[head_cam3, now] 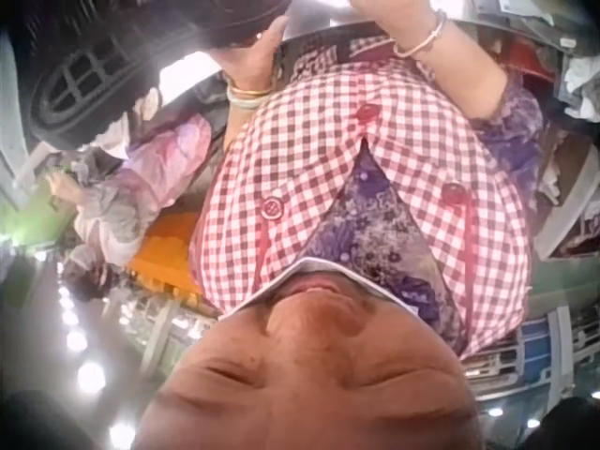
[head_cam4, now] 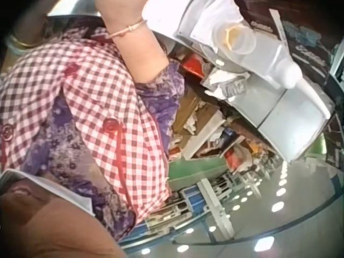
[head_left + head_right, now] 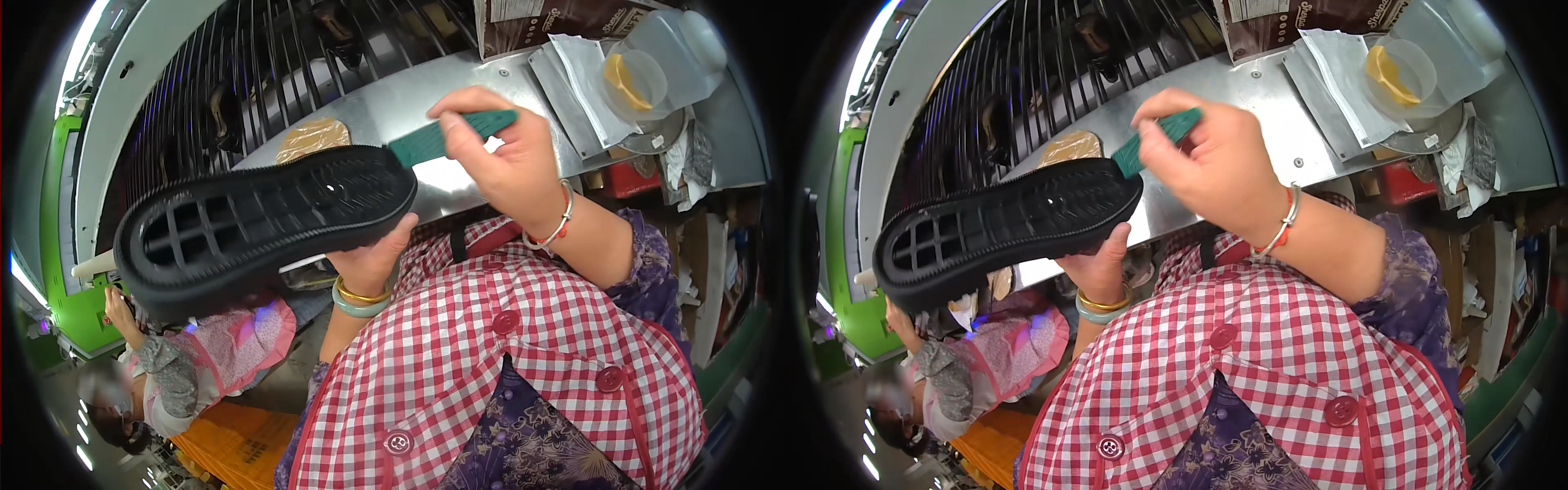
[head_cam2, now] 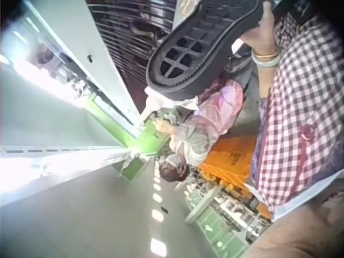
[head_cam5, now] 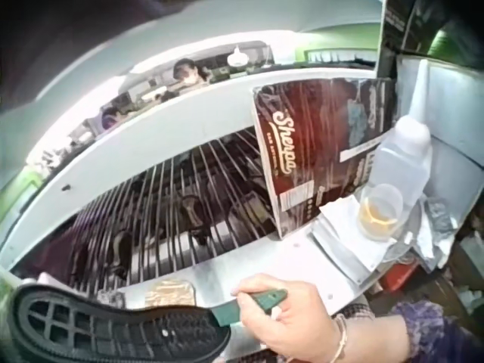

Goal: The person cleans the soles of black shoe soles using a green brush. They repeatedly dip the brush into a small container of liquid and scrub the textured bottom of the soles. The person handles the soles one at a time, turning them over to clean different areas before placing them on a nearby conveyor belt.

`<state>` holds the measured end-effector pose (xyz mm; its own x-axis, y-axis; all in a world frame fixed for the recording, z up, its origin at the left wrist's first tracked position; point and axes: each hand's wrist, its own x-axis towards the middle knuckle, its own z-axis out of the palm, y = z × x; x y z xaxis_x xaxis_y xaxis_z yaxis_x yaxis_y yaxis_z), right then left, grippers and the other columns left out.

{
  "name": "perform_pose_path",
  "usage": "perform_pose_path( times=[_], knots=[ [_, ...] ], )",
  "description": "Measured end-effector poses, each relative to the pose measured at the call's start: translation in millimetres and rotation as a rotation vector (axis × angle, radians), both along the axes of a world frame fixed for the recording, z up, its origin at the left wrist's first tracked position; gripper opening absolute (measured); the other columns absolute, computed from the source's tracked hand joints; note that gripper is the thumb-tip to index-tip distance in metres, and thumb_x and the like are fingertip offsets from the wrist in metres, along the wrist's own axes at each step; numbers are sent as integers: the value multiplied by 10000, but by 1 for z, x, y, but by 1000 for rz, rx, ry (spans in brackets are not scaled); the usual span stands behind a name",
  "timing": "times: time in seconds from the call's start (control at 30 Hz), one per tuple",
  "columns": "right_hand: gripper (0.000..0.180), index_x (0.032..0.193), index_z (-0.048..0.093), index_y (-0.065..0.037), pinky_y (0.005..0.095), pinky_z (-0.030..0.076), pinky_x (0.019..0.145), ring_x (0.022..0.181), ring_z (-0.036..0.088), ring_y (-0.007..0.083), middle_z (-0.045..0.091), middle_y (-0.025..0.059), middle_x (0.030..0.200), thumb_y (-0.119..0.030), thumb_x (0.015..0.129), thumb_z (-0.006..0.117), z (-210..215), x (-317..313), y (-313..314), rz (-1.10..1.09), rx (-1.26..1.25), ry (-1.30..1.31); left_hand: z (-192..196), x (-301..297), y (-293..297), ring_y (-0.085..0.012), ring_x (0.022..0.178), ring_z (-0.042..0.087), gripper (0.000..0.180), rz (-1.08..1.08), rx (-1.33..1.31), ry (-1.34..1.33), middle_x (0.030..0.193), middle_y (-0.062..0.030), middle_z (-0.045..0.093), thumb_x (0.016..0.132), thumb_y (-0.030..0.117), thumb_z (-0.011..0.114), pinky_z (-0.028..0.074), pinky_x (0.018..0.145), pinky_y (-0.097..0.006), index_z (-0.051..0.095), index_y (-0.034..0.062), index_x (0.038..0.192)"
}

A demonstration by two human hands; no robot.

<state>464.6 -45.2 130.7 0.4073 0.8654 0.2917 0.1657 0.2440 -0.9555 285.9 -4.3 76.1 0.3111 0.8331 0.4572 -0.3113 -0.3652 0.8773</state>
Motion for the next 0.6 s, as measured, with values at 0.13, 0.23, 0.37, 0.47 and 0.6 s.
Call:
perform_pose_path(
  times=[0.13, 0.23, 0.37, 0.47, 0.6],
  knots=[
    [96, 792, 615, -23, 225, 381, 463, 496, 463, 41, 549, 10, 569, -115, 812, 597, -15, 7, 7, -96, -82, -3, 6, 0, 2, -192, 995, 592, 428, -13, 234, 257, 1120, -101, 599, 739, 64, 750, 471, 887, -323, 575, -6, 1124],
    [94, 776, 619, -29, 254, 421, 497, 518, 512, 85, 547, 19, 551, -117, 791, 588, -15, 0, 7, -106, 28, 137, -9, -8, 7, -222, 1071, 551, 508, 45, 382, 519, 1163, -122, 575, 744, 121, 745, 428, 944, -353, 527, -9, 1184],
    [107, 742, 594, -45, 286, 414, 467, 458, 508, 121, 538, 74, 518, -151, 759, 605, -27, 6, 9, -138, -86, 83, -25, -20, 17, -206, 1024, 574, 661, 195, 630, 869, 1158, -144, 570, 671, -49, 762, 483, 885, -329, 432, -33, 1243],
    [26, 851, 588, -35, 223, 432, 598, 675, 507, 44, 547, -16, 725, -50, 829, 590, -46, 23, 9, -209, -20, 228, -41, -18, 25, -212, 1034, 554, 675, 189, 472, 766, 1190, -156, 541, 692, -25, 757, 467, 898, -346, 399, -44, 1263],
    [75, 882, 574, -54, 209, 441, 561, 615, 513, 43, 541, -16, 746, -124, 889, 547, -27, 35, 20, -140, 171, 426, -33, -27, 32, -296, 1066, 528, 713, 340, 374, 732, 1264, -219, 464, 762, 249, 690, 468, 883, -400, 349, -78, 1297]
  ],
)
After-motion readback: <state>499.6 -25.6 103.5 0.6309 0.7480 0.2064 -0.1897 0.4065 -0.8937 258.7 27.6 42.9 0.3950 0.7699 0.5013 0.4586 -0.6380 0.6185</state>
